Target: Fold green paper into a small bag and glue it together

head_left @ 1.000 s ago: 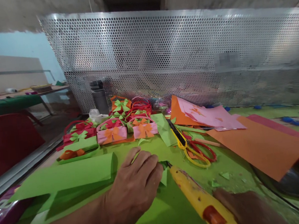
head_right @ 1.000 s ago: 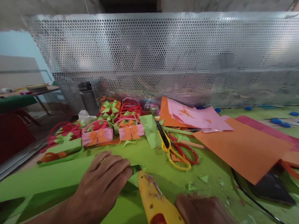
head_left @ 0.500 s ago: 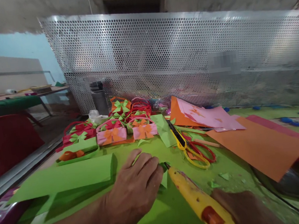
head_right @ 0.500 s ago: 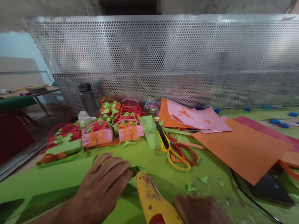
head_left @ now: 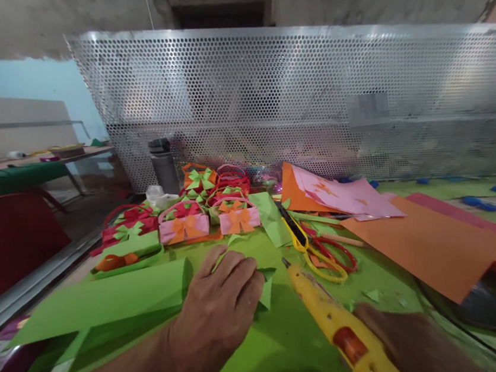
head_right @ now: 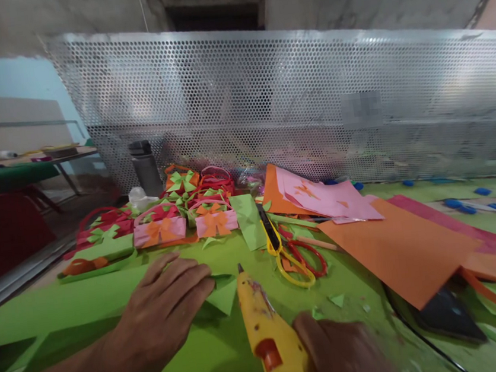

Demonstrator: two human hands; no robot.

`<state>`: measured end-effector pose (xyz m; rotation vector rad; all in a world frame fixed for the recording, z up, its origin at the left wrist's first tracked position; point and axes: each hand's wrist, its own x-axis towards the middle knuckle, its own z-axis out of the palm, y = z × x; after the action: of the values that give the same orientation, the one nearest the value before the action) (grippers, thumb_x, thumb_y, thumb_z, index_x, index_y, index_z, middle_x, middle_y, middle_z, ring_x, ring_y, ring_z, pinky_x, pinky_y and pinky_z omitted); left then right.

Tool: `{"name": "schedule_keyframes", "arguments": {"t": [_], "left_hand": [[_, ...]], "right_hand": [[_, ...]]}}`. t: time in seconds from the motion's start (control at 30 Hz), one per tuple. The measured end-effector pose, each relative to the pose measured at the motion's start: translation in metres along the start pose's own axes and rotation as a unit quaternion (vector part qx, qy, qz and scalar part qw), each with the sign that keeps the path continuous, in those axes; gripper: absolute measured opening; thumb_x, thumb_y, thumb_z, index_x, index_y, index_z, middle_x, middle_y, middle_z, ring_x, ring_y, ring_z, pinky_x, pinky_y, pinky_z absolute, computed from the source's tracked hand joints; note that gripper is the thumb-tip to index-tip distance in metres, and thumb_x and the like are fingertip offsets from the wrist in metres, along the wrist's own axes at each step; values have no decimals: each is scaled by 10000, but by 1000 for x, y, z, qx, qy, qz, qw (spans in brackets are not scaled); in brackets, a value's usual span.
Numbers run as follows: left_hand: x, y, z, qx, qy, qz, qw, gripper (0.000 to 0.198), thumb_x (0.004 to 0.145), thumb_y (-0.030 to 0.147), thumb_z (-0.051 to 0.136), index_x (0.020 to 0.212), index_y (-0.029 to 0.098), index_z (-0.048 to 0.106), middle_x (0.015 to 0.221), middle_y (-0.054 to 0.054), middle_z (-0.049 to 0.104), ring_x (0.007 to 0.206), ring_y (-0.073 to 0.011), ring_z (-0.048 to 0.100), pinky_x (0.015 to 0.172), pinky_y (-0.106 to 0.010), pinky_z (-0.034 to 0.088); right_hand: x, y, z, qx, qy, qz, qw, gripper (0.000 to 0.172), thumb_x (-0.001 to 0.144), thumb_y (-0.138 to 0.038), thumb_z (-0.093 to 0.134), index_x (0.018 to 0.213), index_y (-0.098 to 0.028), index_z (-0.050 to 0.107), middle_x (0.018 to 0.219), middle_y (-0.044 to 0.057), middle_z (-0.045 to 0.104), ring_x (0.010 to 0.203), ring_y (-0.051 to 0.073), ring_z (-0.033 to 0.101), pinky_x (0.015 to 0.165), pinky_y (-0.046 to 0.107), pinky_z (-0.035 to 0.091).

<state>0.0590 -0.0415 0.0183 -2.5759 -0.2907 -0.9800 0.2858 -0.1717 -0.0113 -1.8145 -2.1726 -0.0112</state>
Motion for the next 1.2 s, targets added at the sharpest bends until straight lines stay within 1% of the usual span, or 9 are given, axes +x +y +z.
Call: {"name": "schedule_keyframes", "arguments": {"t": [0.17, 0.27, 0.43, 0.53, 0.8, 0.9, 1.03, 1.13, 1.2], "left_hand": [[0, -3, 2, 7, 1, -7, 1000, 306, 895, 61, 309, 877, 118, 609, 852, -85, 632, 832, -216, 541, 851, -438, 374], [-3, -5, 3, 10, -7, -12, 1000, 263, 882, 52, 348, 905, 112, 603, 887, -88, 631, 856, -224, 541, 857, -459, 375], [-5, -8, 1, -3, -4, -32, 999, 231, 861, 39, 387, 932, 121, 591, 917, -84, 632, 879, -231, 537, 873, -489, 367], [-2, -11, 1, -38, 37, -46, 998, 198, 844, 32, 427, 907, 133, 585, 876, -64, 634, 846, -208, 543, 848, -444, 391], [6, -20, -2, -166, 95, -85, 978, 90, 821, 69, 535, 825, 151, 573, 796, -36, 626, 761, -162, 553, 746, -362, 426], [7, -19, -3, -188, 100, -88, 973, 96, 815, 62, 534, 803, 151, 568, 781, -31, 625, 745, -151, 554, 737, -354, 429], [8, -18, -3, -217, 106, -92, 966, 106, 811, 47, 529, 791, 142, 572, 768, -38, 626, 735, -148, 556, 730, -354, 434], [9, -17, -2, -239, 117, -103, 958, 100, 799, 44, 543, 770, 132, 578, 747, -44, 625, 720, -148, 564, 724, -352, 446], [9, -17, -2, -247, 121, -114, 955, 100, 794, 44, 550, 759, 132, 583, 736, -45, 625, 718, -149, 571, 712, -346, 455]], "right_hand": [[17, 21, 1, -140, 115, 72, 981, 392, 694, -225, 483, 1085, -216, 463, 522, -26, 611, 425, 201, 580, 398, 266, 318], [31, 41, -1, -189, 127, 136, 964, 493, 804, -362, 475, 1242, -161, 373, 631, 32, 671, 537, 236, 635, 459, 281, 369], [43, 61, 7, -261, 118, 134, 949, 412, 871, -298, 415, 1230, -96, 420, 742, 98, 696, 645, 250, 647, 573, 318, 409], [44, 61, 17, -263, 105, 109, 953, 418, 855, -246, 432, 1248, -106, 425, 786, 97, 703, 664, 242, 645, 635, 340, 425], [38, 58, 39, -275, 137, 74, 949, 426, 859, -203, 406, 1273, -103, 425, 595, 56, 661, 566, 226, 613, 753, 427, 421], [39, 58, 34, -275, 157, 49, 947, 388, 849, -219, 434, 1232, -167, 473, 784, 85, 695, 706, 243, 633, 869, 511, 349], [49, 40, 2, -215, 150, 36, 964, 293, 823, -279, 515, 1084, -157, 566, 991, 125, 663, 880, 295, 599, 864, 538, 343], [60, 11, -23, -32, 110, 2, 993, 262, 832, -374, 515, 1007, -192, 588, 957, 85, 658, 869, 241, 590, 759, 406, 434], [68, -9, -33, 91, 112, 3, 990, 252, 815, -365, 541, 997, -198, 590, 965, 67, 652, 899, 210, 584, 763, 359, 444]]}}
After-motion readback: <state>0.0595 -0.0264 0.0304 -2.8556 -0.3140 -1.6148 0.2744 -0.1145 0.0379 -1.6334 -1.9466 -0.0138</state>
